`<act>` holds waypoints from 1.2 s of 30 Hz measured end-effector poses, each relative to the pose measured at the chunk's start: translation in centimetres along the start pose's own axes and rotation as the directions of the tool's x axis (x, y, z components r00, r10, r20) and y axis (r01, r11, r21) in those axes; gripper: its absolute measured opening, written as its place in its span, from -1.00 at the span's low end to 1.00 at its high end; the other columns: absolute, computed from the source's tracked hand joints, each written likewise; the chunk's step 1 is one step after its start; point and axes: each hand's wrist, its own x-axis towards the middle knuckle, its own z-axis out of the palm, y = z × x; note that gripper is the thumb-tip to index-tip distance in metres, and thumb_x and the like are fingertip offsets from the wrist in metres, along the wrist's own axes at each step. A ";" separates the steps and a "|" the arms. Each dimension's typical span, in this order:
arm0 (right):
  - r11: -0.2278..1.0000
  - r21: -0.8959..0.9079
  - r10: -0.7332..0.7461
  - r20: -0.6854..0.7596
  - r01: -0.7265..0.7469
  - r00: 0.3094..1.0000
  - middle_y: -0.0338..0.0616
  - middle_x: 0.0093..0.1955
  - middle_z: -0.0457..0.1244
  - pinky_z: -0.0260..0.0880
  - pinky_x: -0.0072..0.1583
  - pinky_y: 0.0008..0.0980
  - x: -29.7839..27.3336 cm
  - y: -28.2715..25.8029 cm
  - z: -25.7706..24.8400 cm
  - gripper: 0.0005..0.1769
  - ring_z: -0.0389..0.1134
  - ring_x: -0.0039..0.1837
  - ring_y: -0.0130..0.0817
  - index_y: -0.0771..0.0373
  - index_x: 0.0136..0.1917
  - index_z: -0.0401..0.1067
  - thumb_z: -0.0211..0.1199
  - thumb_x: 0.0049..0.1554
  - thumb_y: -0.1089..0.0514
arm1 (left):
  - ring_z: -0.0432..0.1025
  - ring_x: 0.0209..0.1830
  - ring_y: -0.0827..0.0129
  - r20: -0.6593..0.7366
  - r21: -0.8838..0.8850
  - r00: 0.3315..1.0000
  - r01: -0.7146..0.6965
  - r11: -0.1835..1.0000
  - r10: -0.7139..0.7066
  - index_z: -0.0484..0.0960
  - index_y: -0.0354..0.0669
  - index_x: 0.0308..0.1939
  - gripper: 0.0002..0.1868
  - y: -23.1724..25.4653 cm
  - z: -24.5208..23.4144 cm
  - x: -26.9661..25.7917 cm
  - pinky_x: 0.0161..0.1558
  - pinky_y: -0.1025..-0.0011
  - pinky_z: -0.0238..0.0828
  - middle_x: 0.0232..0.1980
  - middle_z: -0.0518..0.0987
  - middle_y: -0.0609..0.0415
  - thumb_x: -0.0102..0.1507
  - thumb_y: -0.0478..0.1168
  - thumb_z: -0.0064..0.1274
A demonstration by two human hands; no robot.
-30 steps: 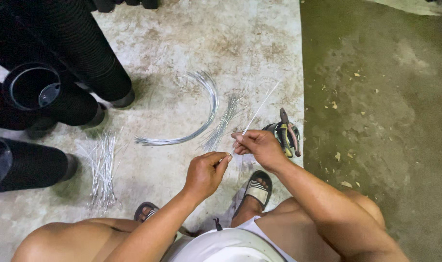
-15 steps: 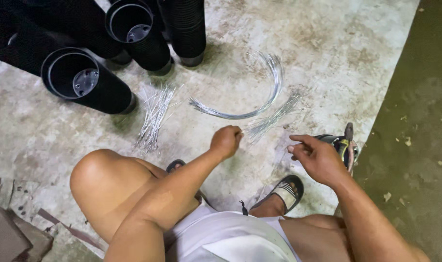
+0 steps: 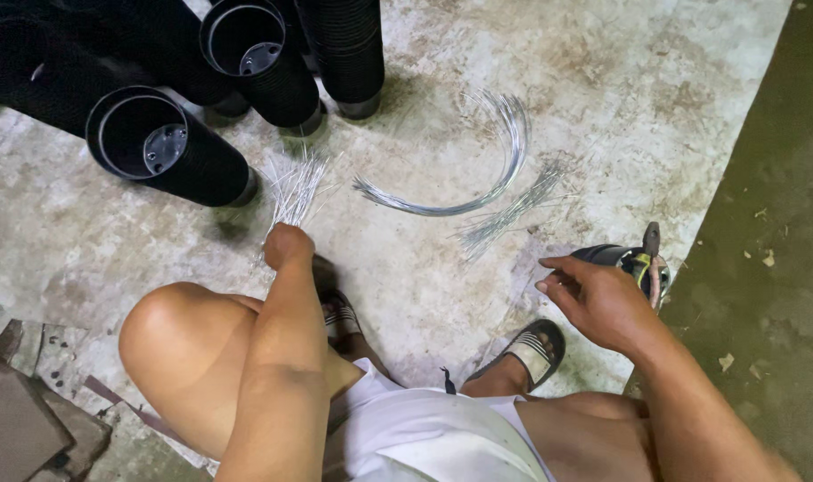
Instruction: The person sits on the floor and repeatedly cuts thin metal wire into short segments using pliers. They gather the cut pieces into a small pile on the floor next to a coil of wire and several black plastic pots.
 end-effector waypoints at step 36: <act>0.995 -0.086 -0.051 -0.008 0.051 0.999 -0.14 0.24 0.35 0.37 0.13 -0.08 -0.6 1.3 -7.3 -0.39 0.35 0.22 -0.08 0.04 0.42 0.35 0.21 0.13 -0.12 | 0.52 0.00 0.14 0.348 0.131 0.303 -0.953 0.273 0.887 0.68 0.00 -0.04 -0.73 20.4 16.0 -11.0 -0.05 0.21 0.52 0.03 0.58 -0.01 0.25 -0.19 -0.05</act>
